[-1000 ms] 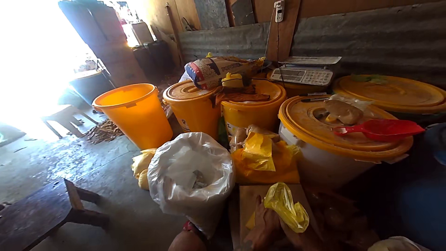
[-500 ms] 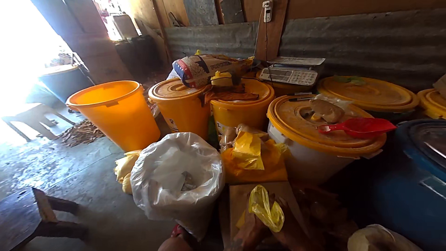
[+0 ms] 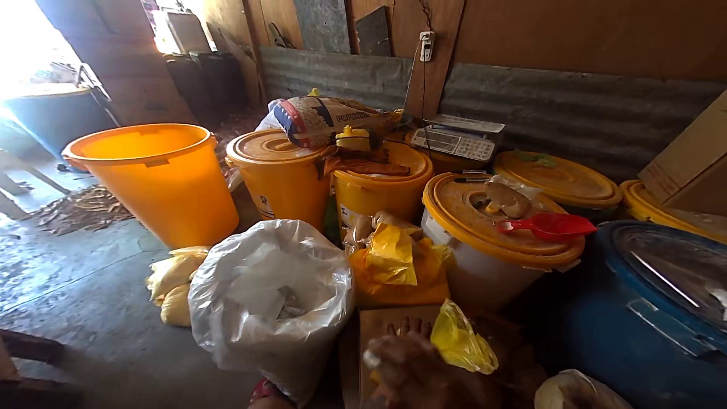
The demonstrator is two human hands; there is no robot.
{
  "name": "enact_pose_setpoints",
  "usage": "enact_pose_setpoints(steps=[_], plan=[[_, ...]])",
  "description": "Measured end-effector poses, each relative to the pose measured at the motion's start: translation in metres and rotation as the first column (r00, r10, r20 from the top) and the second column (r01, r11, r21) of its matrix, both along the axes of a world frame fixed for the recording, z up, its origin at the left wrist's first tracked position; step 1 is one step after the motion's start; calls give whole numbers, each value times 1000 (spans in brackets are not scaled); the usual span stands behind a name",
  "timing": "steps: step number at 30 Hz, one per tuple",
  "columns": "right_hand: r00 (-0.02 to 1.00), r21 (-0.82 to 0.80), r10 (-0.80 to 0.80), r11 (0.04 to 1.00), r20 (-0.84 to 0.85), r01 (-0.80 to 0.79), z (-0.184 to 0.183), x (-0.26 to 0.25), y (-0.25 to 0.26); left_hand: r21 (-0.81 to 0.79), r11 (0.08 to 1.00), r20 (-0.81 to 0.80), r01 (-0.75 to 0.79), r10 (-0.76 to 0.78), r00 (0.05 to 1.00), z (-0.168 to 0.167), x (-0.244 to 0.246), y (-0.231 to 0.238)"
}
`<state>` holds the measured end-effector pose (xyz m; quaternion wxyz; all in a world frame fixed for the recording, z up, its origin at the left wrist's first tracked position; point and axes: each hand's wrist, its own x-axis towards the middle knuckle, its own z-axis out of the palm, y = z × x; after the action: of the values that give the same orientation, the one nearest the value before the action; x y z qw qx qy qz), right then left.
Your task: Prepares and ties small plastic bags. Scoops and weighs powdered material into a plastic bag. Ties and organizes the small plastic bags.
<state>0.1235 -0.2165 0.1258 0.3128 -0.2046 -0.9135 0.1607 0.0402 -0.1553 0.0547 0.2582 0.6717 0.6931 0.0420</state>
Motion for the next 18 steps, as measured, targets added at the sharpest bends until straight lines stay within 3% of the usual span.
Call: enact_pose_setpoints(steps=[2,3,5,6,9,12,18], plan=[[948,7,54,998,312,-59,-14,-8,1,308,951,-7,4,-2,1000,-53,-1,3],[877,-26,43,999,479,-35,-22,-9,9,334,943,-15,-8,14,1000,-48,2,-4],[633,-74,-8,992,774,104,-36,-8,35,12,1000,-63,-7,8,998,10,8,-26],[520,-50,-51,983,852,179,-42,-7,47,11,998,-15,55,-54,998,9,0,-28],[371,74,-199,943,907,325,-49,-4,63,206,971,-19,119,-118,993,-48,-11,-4],[279,175,-284,917,917,358,-47,2,54,156,977,-8,142,-142,990,-56,-12,9],[253,59,-165,924,953,379,-3,35,49,290,922,206,257,-323,924,-50,-24,8]])
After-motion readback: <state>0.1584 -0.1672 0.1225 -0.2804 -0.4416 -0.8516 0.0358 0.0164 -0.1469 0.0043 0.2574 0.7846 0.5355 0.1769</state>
